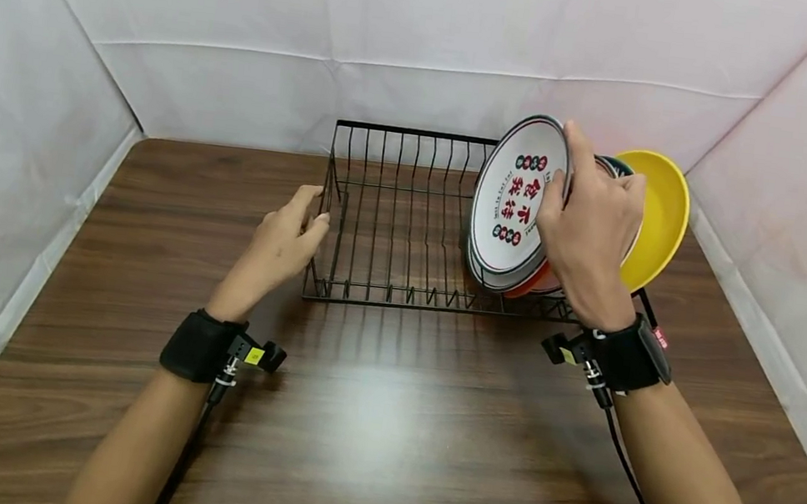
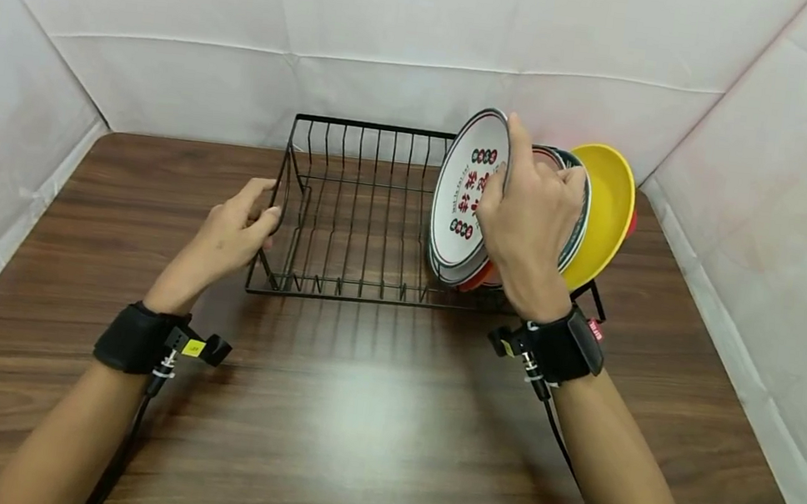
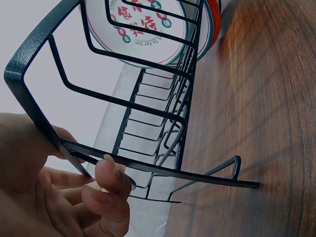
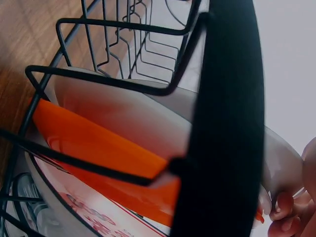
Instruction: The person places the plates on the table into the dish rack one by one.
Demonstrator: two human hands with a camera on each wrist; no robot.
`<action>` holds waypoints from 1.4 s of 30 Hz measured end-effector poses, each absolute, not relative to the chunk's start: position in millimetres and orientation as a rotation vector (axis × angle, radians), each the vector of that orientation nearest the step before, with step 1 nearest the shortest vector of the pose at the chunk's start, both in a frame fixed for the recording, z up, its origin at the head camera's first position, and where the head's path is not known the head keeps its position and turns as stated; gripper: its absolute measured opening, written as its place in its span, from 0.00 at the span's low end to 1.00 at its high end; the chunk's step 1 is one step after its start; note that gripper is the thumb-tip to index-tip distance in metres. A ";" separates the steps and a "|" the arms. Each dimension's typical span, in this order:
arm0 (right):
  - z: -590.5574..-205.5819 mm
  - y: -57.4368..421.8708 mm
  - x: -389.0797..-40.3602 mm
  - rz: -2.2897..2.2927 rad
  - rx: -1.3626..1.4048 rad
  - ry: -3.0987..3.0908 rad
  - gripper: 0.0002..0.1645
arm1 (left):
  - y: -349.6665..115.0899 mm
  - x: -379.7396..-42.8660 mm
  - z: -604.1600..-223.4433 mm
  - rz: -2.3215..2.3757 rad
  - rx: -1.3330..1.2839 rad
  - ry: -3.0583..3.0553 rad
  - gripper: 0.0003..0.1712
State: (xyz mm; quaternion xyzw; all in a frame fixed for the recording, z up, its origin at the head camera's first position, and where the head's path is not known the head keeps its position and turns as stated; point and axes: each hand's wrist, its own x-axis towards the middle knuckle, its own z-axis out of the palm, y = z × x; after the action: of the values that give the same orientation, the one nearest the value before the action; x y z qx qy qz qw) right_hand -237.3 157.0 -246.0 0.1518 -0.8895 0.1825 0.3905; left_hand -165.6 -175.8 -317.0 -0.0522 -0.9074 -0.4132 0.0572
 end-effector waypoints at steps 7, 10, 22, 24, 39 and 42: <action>-254.3 148.4 -239.7 0.422 0.451 -2.182 0.30 | -176.6 -166.2 -318.3 -1.280 -0.149 -2.764 0.31; -257.9 146.6 -242.2 0.406 0.485 -2.150 0.30 | -175.8 -167.0 -318.3 -1.283 -0.150 -2.761 0.31; -271.1 143.9 -241.9 0.351 0.475 -2.217 0.32 | -167.5 -169.3 -318.7 -1.307 -0.165 -2.748 0.30; -271.4 144.3 -241.8 0.327 0.479 -2.216 0.31 | -166.7 -170.0 -318.0 -1.308 -0.160 -2.746 0.30; -273.2 164.6 -234.4 0.337 0.479 -2.377 0.34 | -175.5 -169.4 -320.3 -1.307 -0.143 -2.749 0.30; -274.4 167.7 -233.5 0.373 0.512 -2.403 0.37 | -177.0 -167.9 -320.5 -1.308 -0.145 -2.741 0.30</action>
State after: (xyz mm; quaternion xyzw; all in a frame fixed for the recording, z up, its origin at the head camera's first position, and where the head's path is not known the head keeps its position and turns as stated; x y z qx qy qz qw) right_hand -233.5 167.7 -274.4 0.1951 -0.9153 0.1420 0.3226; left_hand -167.9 -177.0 -320.5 -0.0475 -0.9003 -0.4298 0.0505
